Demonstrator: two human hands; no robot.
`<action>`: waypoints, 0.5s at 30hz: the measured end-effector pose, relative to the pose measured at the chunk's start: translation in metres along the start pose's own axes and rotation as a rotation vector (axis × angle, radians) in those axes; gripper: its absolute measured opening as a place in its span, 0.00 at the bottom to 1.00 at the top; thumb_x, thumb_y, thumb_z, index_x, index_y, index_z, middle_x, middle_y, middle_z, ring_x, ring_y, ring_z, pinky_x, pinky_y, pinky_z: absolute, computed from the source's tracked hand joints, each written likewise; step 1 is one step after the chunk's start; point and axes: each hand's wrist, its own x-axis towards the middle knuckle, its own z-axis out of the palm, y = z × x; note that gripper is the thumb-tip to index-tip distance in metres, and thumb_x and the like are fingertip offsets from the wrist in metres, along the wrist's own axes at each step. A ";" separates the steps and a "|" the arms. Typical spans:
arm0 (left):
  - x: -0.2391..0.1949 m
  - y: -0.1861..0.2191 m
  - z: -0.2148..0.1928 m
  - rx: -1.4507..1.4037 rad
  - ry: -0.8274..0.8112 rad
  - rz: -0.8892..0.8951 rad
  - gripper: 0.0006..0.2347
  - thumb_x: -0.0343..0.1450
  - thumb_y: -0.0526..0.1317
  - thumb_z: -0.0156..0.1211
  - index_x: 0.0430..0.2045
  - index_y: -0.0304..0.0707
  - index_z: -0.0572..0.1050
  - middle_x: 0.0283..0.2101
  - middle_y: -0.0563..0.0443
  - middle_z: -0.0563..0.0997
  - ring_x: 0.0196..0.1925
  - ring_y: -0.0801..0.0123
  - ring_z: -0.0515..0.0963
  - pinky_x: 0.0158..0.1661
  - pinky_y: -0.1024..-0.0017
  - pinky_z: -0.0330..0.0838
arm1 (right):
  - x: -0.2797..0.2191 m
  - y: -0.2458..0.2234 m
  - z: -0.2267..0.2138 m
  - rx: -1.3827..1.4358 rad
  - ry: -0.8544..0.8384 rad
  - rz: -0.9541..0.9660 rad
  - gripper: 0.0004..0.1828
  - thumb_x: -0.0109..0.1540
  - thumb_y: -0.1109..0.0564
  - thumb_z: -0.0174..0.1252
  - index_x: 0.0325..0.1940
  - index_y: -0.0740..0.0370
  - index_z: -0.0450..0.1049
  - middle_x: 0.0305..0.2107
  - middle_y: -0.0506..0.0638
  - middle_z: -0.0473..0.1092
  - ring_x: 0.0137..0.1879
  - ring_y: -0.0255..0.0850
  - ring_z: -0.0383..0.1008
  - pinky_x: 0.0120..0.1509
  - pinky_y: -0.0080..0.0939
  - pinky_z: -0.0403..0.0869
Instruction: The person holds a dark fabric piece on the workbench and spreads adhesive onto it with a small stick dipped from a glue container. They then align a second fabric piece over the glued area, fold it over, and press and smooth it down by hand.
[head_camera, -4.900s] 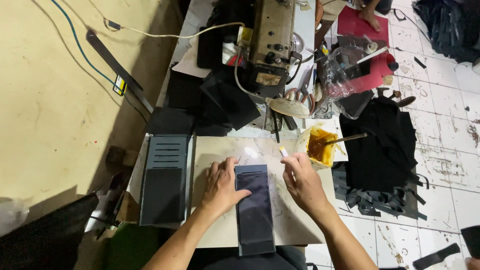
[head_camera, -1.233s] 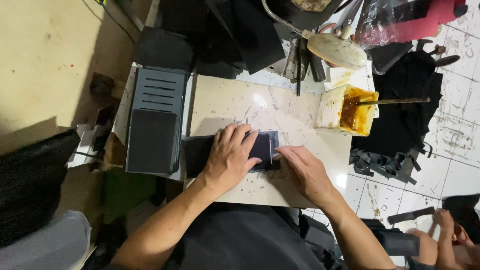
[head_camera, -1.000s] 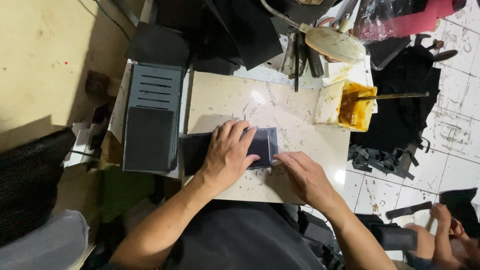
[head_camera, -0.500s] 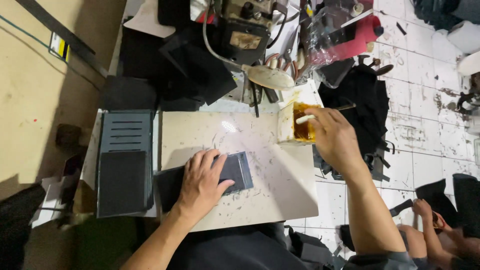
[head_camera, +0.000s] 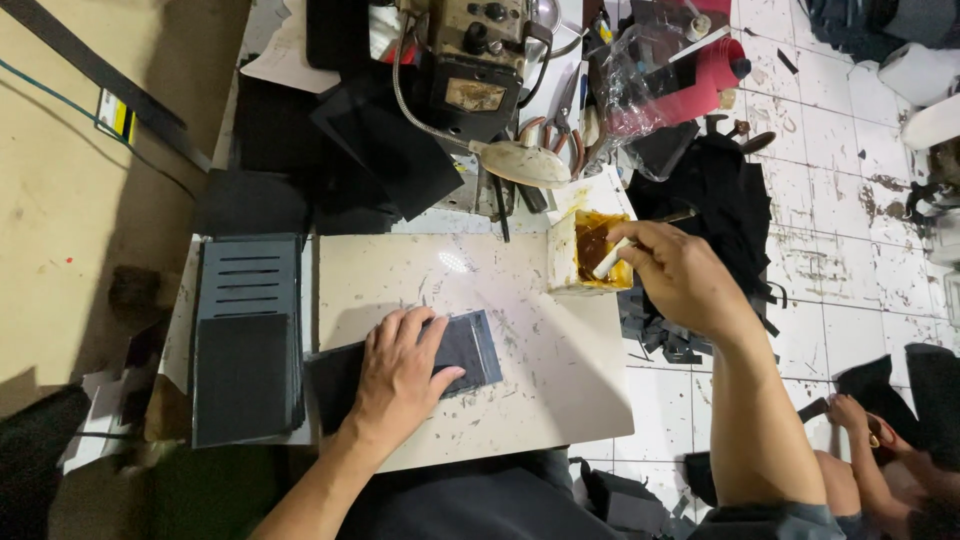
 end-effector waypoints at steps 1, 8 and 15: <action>0.001 -0.002 0.003 -0.001 -0.002 -0.002 0.31 0.61 0.49 0.74 0.56 0.34 0.72 0.57 0.44 0.70 0.58 0.52 0.68 0.60 0.54 0.62 | -0.002 0.004 -0.004 0.001 -0.003 0.000 0.13 0.64 0.62 0.58 0.51 0.67 0.78 0.35 0.51 0.78 0.22 0.38 0.67 0.26 0.37 0.66; -0.004 0.003 -0.004 0.096 0.046 0.019 0.29 0.62 0.53 0.72 0.55 0.41 0.73 0.54 0.47 0.71 0.61 0.52 0.67 0.56 0.52 0.65 | -0.034 -0.041 0.007 0.300 -0.180 -0.280 0.10 0.60 0.64 0.61 0.45 0.61 0.82 0.31 0.58 0.80 0.37 0.51 0.83 0.46 0.48 0.78; -0.003 0.002 -0.003 0.052 0.085 0.040 0.30 0.60 0.50 0.75 0.54 0.38 0.73 0.54 0.44 0.71 0.60 0.50 0.67 0.56 0.52 0.64 | -0.018 -0.019 0.127 0.187 0.036 -0.494 0.12 0.65 0.66 0.59 0.53 0.60 0.77 0.40 0.52 0.78 0.48 0.52 0.79 0.54 0.48 0.76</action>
